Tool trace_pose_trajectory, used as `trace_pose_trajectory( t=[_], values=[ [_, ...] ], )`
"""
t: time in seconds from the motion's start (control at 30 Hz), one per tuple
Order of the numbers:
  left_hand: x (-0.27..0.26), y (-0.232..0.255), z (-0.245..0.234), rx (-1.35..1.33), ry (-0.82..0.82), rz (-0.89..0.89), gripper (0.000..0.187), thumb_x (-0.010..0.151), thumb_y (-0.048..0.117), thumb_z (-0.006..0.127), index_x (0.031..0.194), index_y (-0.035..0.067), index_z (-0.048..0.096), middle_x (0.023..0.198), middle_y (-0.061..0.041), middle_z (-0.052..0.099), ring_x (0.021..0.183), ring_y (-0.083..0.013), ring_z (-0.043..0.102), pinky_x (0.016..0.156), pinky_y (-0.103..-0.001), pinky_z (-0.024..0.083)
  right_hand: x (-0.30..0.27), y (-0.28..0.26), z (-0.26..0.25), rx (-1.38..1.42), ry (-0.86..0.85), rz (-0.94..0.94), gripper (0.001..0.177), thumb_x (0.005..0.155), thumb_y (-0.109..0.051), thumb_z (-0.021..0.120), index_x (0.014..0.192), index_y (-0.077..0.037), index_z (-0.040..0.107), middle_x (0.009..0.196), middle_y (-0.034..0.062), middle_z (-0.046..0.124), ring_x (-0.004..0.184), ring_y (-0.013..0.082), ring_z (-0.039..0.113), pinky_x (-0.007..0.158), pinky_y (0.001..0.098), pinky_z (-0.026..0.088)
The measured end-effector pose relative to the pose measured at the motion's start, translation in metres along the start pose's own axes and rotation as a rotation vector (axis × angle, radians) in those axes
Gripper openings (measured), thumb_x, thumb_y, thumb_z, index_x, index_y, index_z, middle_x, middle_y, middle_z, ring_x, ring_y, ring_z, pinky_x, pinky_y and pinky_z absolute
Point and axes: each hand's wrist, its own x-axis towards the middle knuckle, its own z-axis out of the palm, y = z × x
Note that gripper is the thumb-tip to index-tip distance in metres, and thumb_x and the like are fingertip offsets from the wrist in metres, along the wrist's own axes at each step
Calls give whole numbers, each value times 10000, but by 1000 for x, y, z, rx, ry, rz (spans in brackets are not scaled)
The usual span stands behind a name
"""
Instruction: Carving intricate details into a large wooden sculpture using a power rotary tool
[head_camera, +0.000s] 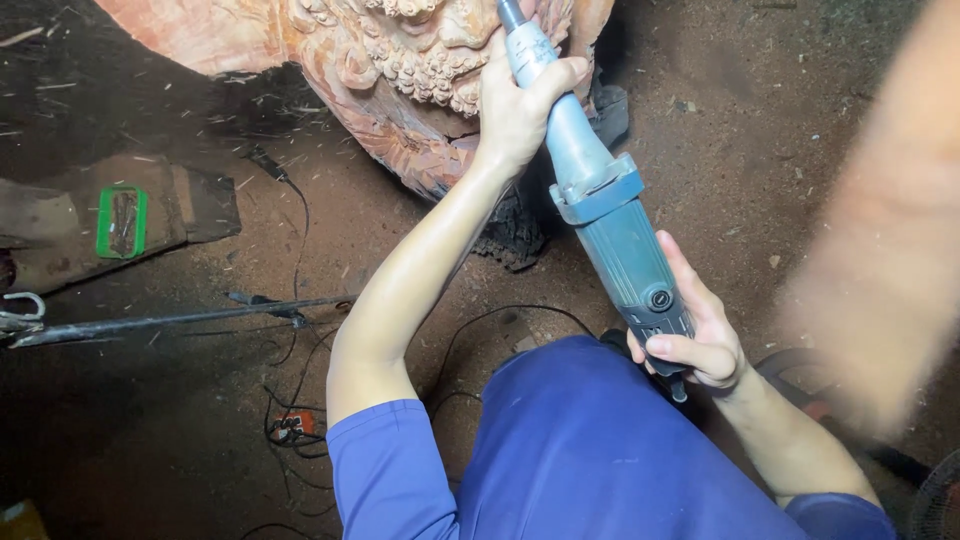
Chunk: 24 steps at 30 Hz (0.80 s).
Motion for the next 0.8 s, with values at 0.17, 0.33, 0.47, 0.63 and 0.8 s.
trace_pose_trajectory(
  t=[0.17, 0.33, 0.47, 0.63, 0.8],
  values=[
    [6, 15, 8, 57, 22, -3, 364, 627, 385, 764, 789, 90, 628, 901, -26, 586, 787, -155, 605, 717, -319, 508, 4, 4, 5, 126, -5, -41, 1082, 838, -27, 676, 1678, -228, 24, 1213, 303, 567, 606, 302, 641, 451, 340, 549],
    [3, 27, 7, 91, 21, -70, 378, 598, 366, 741, 826, 111, 581, 704, -1, 655, 641, -128, 616, 608, -314, 526, 5, 3, 5, 115, 15, -27, 1083, 834, -48, 674, 1674, -234, 17, 1274, 321, 529, 585, 315, 649, 398, 329, 541],
    [5, -4, 3, 17, 16, -6, 576, 640, 373, 791, 1099, 83, 600, 997, -40, 600, 881, -156, 606, 797, -308, 508, 2, 10, -1, 77, -7, -41, 1089, 827, -49, 704, 1677, -213, 42, 1211, 297, 582, 596, 293, 640, 503, 354, 574],
    [4, -17, -4, -22, -29, 38, 807, 691, 383, 806, 1379, 32, 573, 1423, -170, 615, 1309, -268, 634, 1119, -367, 489, 3, 15, -3, 51, -10, -47, 1106, 806, -27, 718, 1673, -190, 51, 1388, 315, 519, 610, 282, 627, 574, 386, 605],
    [4, -30, -6, -168, -90, 83, 780, 747, 307, 827, 1422, 20, 561, 1524, -208, 535, 1423, -309, 554, 1166, -396, 479, 3, 18, -5, -17, -35, -55, 1101, 818, -42, 726, 1670, -194, 45, 1395, 296, 519, 627, 263, 613, 590, 377, 624]
  ],
)
